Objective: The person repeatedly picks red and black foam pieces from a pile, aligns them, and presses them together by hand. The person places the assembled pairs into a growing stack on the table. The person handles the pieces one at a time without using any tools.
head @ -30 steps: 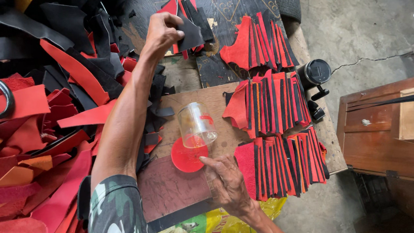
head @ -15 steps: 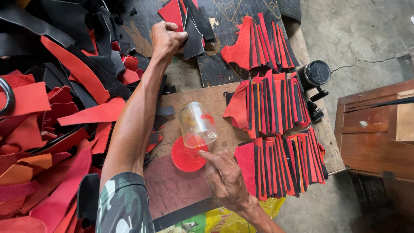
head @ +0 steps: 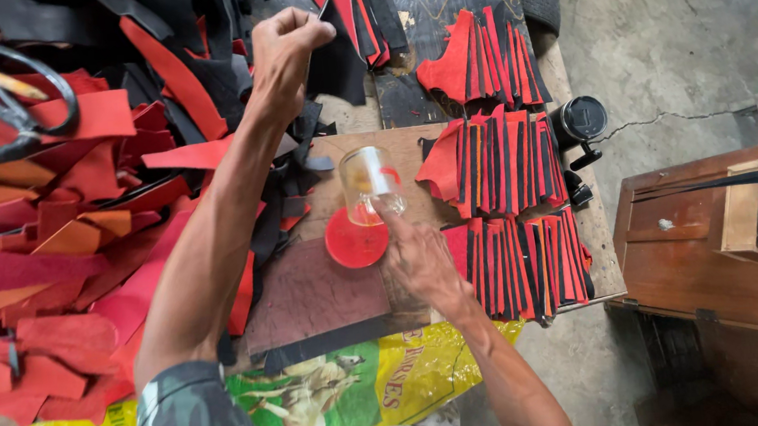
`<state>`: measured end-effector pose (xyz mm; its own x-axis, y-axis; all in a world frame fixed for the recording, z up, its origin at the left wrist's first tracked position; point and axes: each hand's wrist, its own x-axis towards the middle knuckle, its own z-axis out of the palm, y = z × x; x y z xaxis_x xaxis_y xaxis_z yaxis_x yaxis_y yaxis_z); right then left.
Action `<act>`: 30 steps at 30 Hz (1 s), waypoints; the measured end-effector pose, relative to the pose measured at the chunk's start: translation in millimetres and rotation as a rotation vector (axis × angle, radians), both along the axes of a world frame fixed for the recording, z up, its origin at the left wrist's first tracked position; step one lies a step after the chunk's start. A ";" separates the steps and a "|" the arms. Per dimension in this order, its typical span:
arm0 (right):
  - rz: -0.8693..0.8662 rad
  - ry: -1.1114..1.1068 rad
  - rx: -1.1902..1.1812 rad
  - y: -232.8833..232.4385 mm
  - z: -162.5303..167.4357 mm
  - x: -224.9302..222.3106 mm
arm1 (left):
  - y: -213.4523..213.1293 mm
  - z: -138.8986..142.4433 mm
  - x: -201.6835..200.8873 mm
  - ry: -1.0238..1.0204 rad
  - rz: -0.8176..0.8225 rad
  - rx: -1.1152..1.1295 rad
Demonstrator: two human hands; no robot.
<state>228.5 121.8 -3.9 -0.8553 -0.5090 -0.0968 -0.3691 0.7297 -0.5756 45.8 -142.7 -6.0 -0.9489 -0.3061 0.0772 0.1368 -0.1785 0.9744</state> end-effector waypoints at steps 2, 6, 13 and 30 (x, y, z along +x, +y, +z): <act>0.038 0.021 0.016 -5.4 -7.2 -11.2 | -5.5 25.5 39.8 -0.076 -0.030 0.069; 0.149 0.305 -0.010 -9.5 -25.3 -23.0 | -4.6 61.2 127.2 0.061 -0.153 0.141; 0.089 0.116 0.167 -10.1 -34.1 -34.5 | 26.2 45.6 256.5 -0.022 -0.131 0.025; -0.109 -0.493 -1.157 -4.7 52.1 57.2 | 105.2 14.7 312.2 -0.162 -0.184 0.374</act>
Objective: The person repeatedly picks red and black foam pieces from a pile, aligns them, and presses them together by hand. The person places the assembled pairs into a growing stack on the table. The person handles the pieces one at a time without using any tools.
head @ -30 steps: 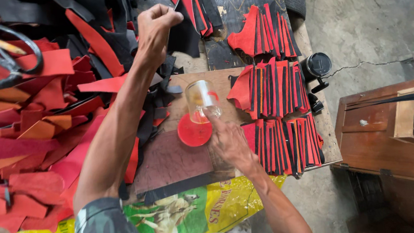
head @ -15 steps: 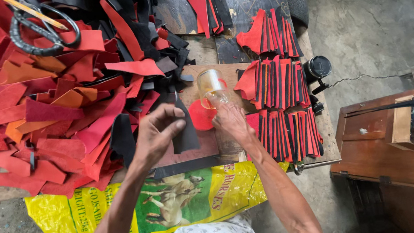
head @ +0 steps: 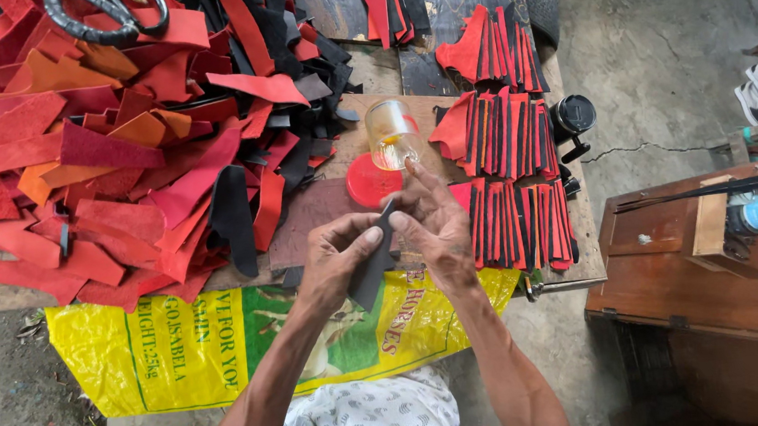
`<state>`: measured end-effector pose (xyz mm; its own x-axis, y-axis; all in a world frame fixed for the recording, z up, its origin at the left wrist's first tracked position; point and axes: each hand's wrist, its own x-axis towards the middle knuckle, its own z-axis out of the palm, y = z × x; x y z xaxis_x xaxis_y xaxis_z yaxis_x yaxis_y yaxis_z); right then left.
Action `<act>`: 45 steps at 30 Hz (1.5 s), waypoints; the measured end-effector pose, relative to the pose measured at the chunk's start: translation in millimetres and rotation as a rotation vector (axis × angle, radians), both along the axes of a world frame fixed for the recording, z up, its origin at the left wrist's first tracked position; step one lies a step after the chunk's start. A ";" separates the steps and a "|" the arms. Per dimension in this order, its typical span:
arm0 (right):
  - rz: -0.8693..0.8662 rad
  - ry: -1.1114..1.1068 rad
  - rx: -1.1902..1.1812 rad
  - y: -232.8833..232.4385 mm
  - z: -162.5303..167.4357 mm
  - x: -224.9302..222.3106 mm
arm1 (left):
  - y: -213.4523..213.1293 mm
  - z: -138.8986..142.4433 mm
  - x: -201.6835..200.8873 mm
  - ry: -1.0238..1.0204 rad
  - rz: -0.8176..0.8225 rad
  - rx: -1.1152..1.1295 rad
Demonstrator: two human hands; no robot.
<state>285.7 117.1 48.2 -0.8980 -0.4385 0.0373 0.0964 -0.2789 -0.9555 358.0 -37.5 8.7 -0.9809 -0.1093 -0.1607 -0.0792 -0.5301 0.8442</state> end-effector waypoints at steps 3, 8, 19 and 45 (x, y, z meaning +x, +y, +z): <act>-0.072 0.095 0.071 -5.1 8.0 6.0 | 4.1 5.5 1.1 0.017 0.053 -0.233; -0.352 0.640 0.482 -15.1 -5.4 37.9 | 13.3 22.8 11.9 0.194 0.351 -0.793; -0.226 0.126 0.239 -3.3 7.5 28.5 | 11.0 30.1 13.6 0.081 0.240 -0.484; -0.229 0.487 0.204 -0.1 -20.3 62.6 | 19.1 1.4 12.0 0.020 -0.091 0.498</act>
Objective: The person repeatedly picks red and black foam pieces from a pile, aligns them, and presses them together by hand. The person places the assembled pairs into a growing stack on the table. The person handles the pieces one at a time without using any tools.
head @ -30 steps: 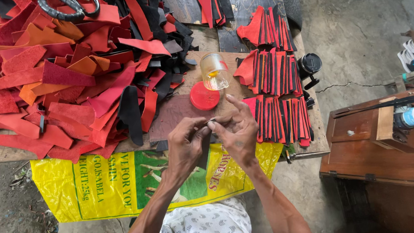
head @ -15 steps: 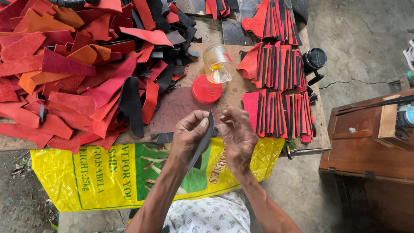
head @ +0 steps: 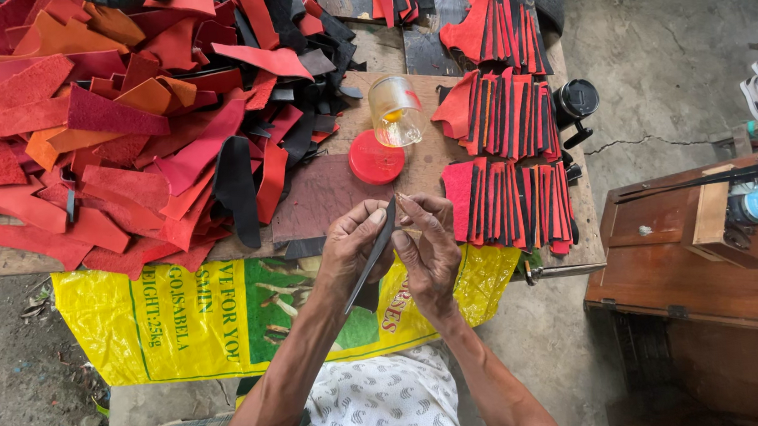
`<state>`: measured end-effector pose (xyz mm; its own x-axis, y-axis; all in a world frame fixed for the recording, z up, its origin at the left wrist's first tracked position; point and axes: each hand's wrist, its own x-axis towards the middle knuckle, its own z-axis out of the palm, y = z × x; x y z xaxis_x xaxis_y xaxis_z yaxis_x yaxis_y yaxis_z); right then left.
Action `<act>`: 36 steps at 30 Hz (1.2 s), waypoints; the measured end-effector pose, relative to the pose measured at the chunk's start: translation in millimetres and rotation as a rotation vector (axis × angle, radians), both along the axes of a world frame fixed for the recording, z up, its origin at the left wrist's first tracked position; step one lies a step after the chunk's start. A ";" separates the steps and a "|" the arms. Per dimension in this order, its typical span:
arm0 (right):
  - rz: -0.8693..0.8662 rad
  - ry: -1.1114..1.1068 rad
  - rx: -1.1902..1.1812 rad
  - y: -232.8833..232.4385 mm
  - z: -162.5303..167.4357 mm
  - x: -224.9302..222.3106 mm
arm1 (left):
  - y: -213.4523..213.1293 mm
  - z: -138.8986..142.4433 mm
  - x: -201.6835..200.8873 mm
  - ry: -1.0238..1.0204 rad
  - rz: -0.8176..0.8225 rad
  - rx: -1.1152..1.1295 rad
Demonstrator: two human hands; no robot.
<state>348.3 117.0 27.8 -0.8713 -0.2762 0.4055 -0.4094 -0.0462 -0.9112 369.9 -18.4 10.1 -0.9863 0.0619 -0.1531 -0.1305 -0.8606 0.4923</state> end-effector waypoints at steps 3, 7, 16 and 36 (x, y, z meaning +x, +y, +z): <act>-0.006 0.024 0.035 0.9 1.2 -0.1 | 1.2 0.6 -1.2 -0.013 0.001 0.007; -0.012 0.036 0.086 3.6 1.9 0.4 | 0.9 1.9 -0.9 -0.016 0.004 -0.003; -0.034 0.032 0.142 5.6 5.3 -1.4 | 0.9 5.9 -0.6 -0.034 0.004 -0.001; -0.082 0.390 0.324 3.4 26.1 3.4 | 1.1 4.7 -7.8 -0.029 0.067 0.086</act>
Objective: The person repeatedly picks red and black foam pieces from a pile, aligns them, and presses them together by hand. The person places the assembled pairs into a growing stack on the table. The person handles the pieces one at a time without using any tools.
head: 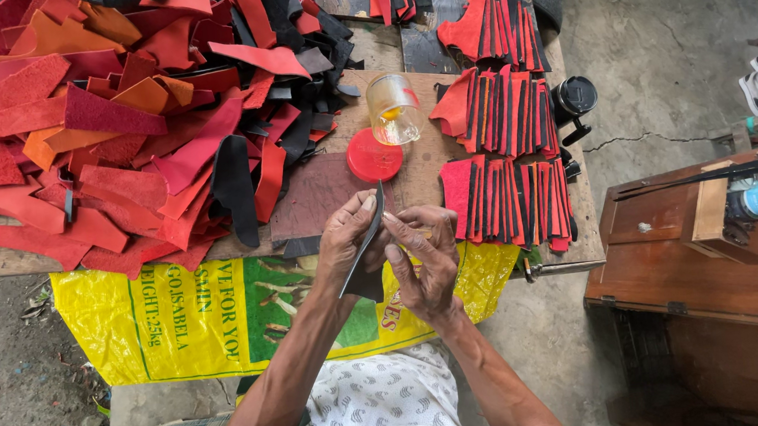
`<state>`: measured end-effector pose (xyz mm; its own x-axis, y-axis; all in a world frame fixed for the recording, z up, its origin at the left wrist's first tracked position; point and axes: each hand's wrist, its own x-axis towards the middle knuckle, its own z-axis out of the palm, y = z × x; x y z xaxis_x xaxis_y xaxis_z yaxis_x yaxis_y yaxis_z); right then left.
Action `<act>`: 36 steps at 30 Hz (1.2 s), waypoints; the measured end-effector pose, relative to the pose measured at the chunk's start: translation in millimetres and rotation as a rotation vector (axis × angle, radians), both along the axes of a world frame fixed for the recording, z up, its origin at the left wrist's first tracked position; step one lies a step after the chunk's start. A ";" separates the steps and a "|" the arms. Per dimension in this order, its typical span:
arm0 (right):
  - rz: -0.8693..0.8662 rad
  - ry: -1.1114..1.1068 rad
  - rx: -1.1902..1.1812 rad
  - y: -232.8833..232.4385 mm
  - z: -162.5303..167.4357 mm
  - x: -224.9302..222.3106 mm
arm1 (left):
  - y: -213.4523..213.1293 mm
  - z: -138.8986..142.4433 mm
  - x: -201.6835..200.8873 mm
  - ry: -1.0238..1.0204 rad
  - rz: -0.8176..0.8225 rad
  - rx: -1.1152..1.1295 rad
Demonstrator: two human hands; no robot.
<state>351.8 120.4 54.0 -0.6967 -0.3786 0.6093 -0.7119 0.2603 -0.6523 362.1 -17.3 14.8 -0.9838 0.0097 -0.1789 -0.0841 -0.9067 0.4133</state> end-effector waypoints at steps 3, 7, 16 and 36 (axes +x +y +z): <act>-0.043 0.041 0.051 0.3 1.0 0.5 | 2.0 0.4 -0.7 -0.044 0.024 -0.036; -0.052 -0.048 0.060 1.9 1.0 -4.2 | 4.7 -0.2 -0.8 0.038 0.015 -0.017; -0.070 0.017 0.094 5.8 7.9 -11.8 | 6.3 -3.4 -1.5 0.086 0.001 0.005; 0.045 -0.124 0.053 2.8 -3.9 3.4 | 3.6 -2.8 -6.8 -0.017 0.080 -0.119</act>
